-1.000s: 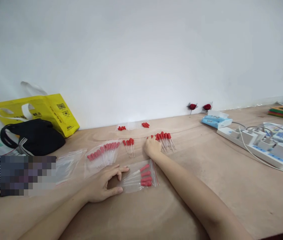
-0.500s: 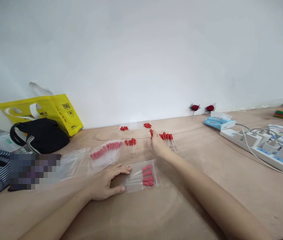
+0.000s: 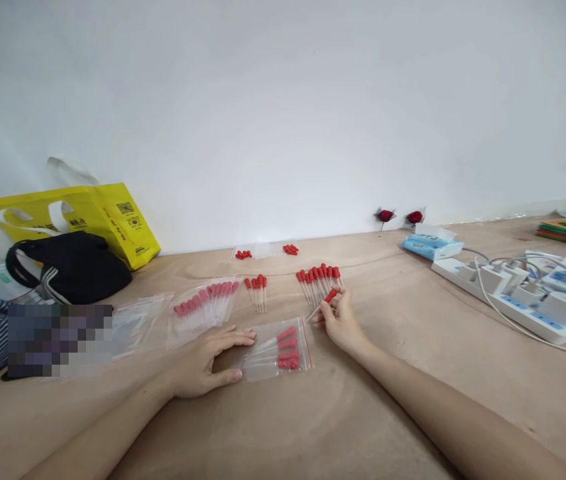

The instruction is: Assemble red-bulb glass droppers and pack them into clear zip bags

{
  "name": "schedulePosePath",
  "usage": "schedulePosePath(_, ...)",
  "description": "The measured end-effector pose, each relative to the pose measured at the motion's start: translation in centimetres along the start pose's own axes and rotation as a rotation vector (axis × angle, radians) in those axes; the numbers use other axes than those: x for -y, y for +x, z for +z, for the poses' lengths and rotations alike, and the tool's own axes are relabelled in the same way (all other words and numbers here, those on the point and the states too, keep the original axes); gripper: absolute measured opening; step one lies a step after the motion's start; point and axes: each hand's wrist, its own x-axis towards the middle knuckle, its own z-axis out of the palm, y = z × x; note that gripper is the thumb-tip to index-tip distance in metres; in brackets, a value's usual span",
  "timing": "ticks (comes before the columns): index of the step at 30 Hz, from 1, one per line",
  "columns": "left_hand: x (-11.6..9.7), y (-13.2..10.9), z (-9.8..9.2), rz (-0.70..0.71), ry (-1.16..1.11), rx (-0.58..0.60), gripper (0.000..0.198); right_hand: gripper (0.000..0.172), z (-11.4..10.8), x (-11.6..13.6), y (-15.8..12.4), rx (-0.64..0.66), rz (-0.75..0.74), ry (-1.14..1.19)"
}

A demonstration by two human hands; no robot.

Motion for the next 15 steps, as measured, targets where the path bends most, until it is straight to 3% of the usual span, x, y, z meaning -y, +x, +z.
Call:
schedulePosePath(5, -0.2, 0.0, -0.1, -0.006, -0.003, 0.014, 0.044, 0.046, 0.3, 0.5, -0.8, 0.07, 0.079, 0.067)
schedulePosePath(15, -0.1, 0.0, 0.1, -0.022, 0.012, 0.022, 0.045, 0.032, 0.2, 1.6, -1.6, 0.356, 0.123, -0.228)
